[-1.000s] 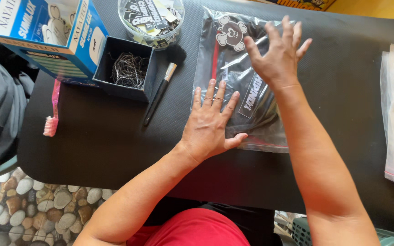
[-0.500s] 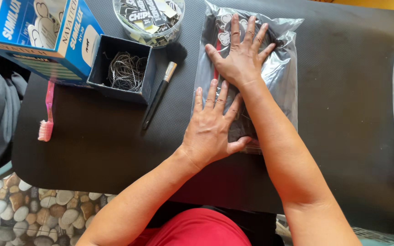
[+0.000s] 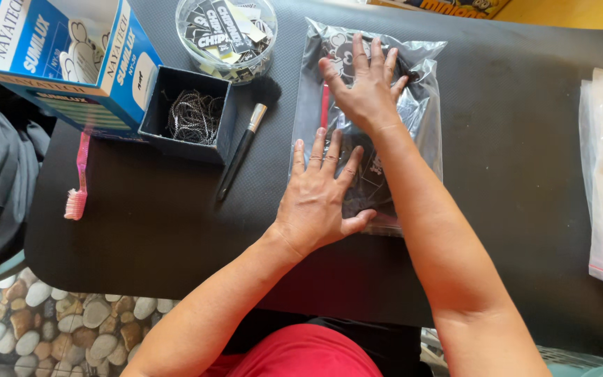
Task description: The person attaches a small bear-shaped charm to a black mesh bag, then uses a brush to clean the bag's surface. They place the bag into a clear plastic ziplock bag, add a sticker, and seal it.
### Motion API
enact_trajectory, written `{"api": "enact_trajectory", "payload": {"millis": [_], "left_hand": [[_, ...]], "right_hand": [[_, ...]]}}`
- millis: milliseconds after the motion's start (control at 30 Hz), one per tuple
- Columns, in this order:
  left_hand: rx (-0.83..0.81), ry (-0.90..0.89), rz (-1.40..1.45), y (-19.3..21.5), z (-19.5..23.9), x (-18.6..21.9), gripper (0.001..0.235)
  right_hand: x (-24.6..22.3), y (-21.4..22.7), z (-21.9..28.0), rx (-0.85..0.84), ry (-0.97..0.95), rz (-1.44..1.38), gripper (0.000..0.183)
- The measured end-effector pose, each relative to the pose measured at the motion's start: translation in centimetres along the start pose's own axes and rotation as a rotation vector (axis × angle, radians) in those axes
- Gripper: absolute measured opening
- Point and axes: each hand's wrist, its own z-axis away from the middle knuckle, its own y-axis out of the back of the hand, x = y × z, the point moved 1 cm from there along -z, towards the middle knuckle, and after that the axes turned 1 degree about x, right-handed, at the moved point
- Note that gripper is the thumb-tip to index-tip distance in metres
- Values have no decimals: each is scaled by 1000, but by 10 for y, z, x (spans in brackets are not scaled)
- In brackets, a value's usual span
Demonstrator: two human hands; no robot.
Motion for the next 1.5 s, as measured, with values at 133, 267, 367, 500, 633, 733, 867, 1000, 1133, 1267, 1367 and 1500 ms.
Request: {"api": "enact_trajectory", "payload": {"millis": [133, 267, 367, 500, 633, 733, 867, 1000, 1133, 1267, 1367, 1500], "left_hand": [[23, -5, 1, -1, 2, 1, 100], [63, -7, 0, 0, 3, 1, 99], [57, -8, -27, 0, 2, 2, 100], [37, -18, -24, 0, 4, 2, 100], [30, -17, -18, 0, 2, 1, 101], [23, -18, -22, 0, 3, 1, 101], [10, -17, -7, 0, 2, 0, 103], [-8, -17, 8, 2, 2, 0, 102], [3, -22, 8, 3, 3, 1, 100], [-18, -25, 19, 4, 2, 0, 102], [-9, -32, 16, 5, 2, 1, 101], [-3, -41, 22, 8, 2, 1, 102]], "right_hand": [[15, 23, 6, 144, 91, 54, 89], [49, 11, 7, 254, 94, 260, 93], [63, -6, 5, 166, 4, 210, 92], [71, -4, 6, 241, 44, 152, 88], [73, 33, 53, 344, 240, -21, 65], [78, 41, 120, 365, 490, 4, 45], [87, 25, 194, 461, 574, 12, 24], [98, 6, 225, 507, 559, 33, 16], [109, -4, 236, 478, 591, 92, 19], [114, -5, 240, 479, 638, 116, 21], [116, -5, 240, 480, 654, 115, 22], [118, -4, 241, 479, 664, 122, 23]]}}
